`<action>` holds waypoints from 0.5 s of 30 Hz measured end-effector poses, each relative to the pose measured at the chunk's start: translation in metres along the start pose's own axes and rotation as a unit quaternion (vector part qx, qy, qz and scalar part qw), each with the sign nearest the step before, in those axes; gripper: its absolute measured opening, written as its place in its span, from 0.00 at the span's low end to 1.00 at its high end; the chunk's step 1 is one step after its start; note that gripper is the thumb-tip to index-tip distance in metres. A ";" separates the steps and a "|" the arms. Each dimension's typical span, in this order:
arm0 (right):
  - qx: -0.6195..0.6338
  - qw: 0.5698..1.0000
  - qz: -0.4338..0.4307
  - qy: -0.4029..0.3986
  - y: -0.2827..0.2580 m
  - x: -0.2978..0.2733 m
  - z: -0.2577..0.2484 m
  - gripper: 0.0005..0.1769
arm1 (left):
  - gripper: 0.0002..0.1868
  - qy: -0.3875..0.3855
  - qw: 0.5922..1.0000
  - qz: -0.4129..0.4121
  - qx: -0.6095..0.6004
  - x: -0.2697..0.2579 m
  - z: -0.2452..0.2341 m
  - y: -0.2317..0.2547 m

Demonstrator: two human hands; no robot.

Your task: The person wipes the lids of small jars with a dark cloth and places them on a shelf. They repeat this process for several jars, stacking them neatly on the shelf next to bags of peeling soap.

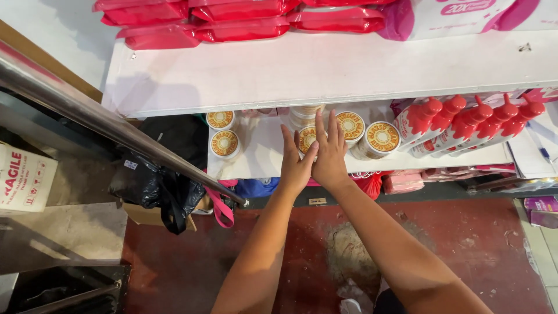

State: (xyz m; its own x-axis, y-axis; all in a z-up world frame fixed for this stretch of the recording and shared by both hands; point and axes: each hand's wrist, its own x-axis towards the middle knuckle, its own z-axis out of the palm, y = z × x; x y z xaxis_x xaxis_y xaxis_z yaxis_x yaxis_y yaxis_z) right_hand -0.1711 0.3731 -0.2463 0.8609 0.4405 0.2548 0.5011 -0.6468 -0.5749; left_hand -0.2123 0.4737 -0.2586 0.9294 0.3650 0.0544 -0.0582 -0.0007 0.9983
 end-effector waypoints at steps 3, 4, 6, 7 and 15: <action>0.078 0.995 -0.051 0.028 0.015 0.003 0.015 0.60 | 0.58 -0.007 0.999 -0.002 -0.042 0.008 0.000 0.005; 0.077 0.995 -0.050 0.026 0.015 0.006 0.013 0.60 | 0.58 -0.007 0.999 -0.004 -0.043 0.012 0.000 0.001; 0.082 0.994 -0.067 0.015 0.014 0.010 0.012 0.60 | 0.59 -0.009 0.998 0.011 -0.057 0.020 -0.001 -0.007; 0.082 0.994 -0.065 0.011 0.012 0.012 0.010 0.60 | 0.59 -0.008 0.998 0.008 -0.058 0.022 -0.001 -0.003; 0.097 0.993 -0.051 0.042 0.020 0.029 0.019 0.54 | 0.53 0.009 0.990 0.100 -0.097 0.040 0.004 0.001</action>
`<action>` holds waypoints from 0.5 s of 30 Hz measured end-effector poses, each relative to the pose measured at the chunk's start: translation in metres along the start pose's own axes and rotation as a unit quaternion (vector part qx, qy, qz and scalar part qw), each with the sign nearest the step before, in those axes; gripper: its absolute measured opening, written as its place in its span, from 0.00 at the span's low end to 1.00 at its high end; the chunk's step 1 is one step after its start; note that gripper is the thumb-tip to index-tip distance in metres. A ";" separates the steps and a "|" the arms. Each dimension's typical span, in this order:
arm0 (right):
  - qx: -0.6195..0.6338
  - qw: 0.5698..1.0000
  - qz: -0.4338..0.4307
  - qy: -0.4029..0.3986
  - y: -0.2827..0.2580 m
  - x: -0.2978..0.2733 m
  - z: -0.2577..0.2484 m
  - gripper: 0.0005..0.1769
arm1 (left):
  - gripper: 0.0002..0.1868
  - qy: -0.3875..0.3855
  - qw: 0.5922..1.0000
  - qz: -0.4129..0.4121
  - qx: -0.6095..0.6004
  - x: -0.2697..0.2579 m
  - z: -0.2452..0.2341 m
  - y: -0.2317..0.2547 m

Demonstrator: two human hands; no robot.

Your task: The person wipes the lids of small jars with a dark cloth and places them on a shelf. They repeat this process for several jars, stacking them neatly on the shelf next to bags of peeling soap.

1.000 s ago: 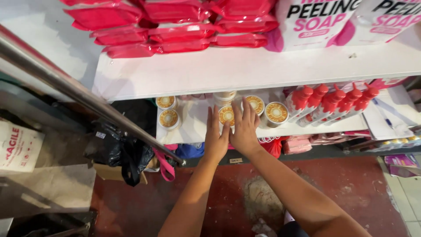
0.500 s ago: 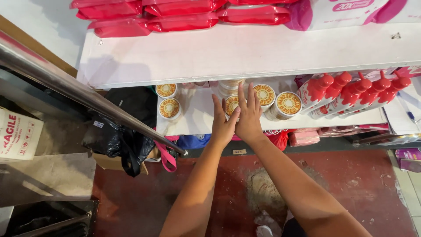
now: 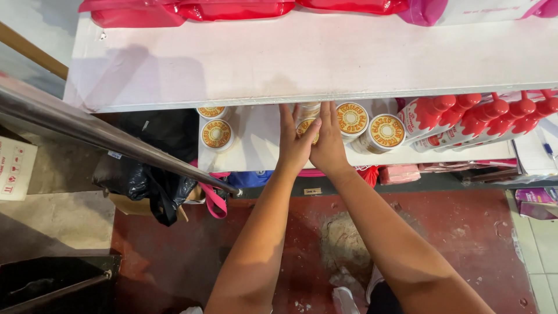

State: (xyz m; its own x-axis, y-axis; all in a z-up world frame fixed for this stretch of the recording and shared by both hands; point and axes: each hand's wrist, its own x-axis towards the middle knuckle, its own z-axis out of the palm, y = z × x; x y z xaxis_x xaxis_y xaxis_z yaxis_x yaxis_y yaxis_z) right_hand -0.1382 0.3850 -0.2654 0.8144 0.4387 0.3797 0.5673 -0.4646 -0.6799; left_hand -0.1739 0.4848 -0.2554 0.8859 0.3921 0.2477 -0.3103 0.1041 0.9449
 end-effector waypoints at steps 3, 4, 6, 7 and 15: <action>-0.013 0.999 0.029 0.022 0.021 -0.001 0.012 0.49 | 0.41 0.032 0.988 0.052 0.145 0.008 -0.004 -0.021; -0.014 0.999 0.028 0.023 0.019 0.001 0.011 0.49 | 0.41 0.031 0.988 0.052 0.144 0.011 -0.004 -0.020; 0.120 0.986 0.102 0.050 0.015 0.005 0.010 0.38 | 0.38 0.018 1.000 0.008 0.003 0.017 -0.003 -0.018; 0.119 0.986 0.101 0.051 0.010 0.009 0.008 0.38 | 0.38 0.017 1.000 0.009 0.002 0.019 -0.002 -0.018; 0.551 0.777 0.291 0.085 0.026 0.035 0.008 0.35 | 0.40 0.060 0.987 -0.146 -0.021 0.038 -0.007 -0.043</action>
